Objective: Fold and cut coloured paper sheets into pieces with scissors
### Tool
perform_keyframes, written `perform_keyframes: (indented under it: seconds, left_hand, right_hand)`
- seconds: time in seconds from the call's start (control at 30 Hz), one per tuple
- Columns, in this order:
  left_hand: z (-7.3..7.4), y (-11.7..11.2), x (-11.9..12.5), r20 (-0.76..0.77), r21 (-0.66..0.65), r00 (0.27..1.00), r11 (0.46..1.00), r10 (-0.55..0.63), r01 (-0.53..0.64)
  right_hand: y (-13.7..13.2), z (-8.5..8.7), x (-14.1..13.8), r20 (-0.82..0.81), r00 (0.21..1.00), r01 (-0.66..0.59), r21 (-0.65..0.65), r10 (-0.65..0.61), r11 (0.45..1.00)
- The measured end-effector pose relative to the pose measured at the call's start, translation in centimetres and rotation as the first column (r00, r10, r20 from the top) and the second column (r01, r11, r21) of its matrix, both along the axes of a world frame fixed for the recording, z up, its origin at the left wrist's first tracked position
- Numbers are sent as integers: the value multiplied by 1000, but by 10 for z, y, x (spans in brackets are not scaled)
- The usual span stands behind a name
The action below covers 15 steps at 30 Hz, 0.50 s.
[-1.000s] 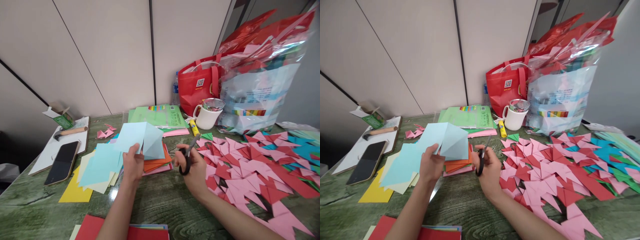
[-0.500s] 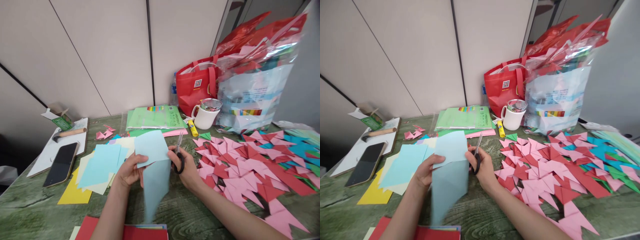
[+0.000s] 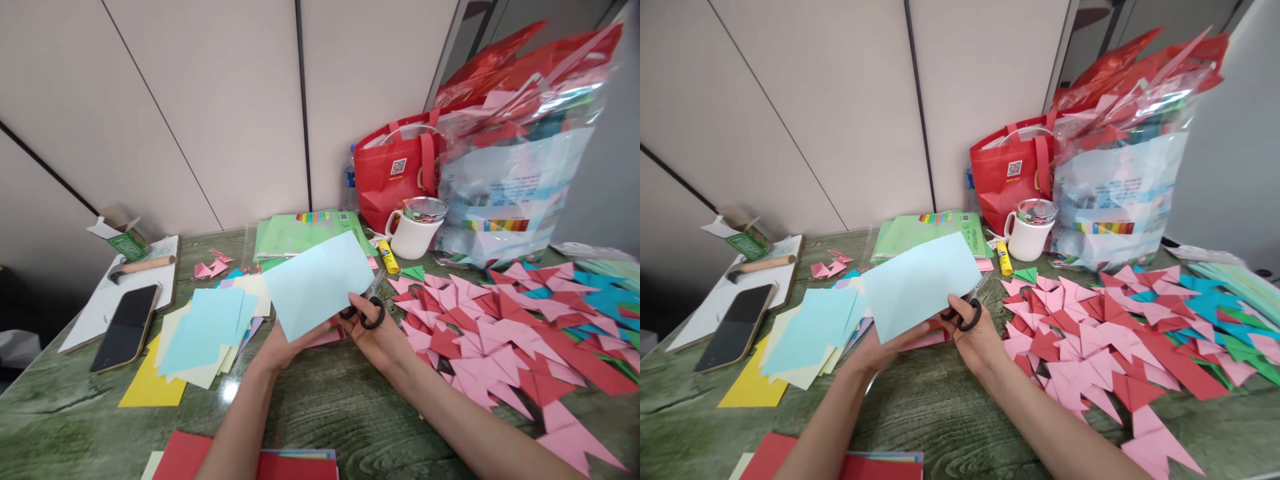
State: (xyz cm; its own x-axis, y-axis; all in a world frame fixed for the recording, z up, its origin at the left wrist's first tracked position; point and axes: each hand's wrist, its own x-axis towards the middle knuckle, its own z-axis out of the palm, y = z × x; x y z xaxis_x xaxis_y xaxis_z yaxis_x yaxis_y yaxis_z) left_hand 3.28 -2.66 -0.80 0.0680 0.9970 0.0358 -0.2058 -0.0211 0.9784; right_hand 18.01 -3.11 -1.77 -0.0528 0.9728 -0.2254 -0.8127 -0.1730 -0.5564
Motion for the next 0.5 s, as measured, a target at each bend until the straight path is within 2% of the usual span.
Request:
perform_keyframes:
  seconds: [0.07,0.1,0.13,0.2,0.27,0.37,0.43,0.5]
  left_hand:
    - [4,-3,7,-65,-2,969,971,-238,238]
    - [6,-4,10,-64,-6,946,948,-317,317]
    - [8,-5,12,-57,5,941,942,-335,336]
    - [8,-6,16,-50,7,960,961,-274,275]
    - [4,-5,17,-33,-8,992,992,-126,126]
    - [0,-2,18,91,-53,995,998,47,-42]
    - [3,0,19,233,-81,970,995,69,-51]
    - [8,2,19,343,-105,937,994,73,-39]
  right_hand:
    - [1,-1,1,-32,999,28,-17,-29,999]
    - [1,0,0,-36,999,39,-13,-39,999]
    - [0,1,0,-29,998,49,1,-49,999]
    - [-2,3,-3,26,997,71,53,-73,996]
    - [-6,5,-6,130,985,96,117,-111,989]
    - [-12,6,-10,312,936,107,191,-164,976]
    - [-15,6,-11,416,892,85,235,-179,968]
    - [-17,7,-12,502,857,-25,267,-117,963]
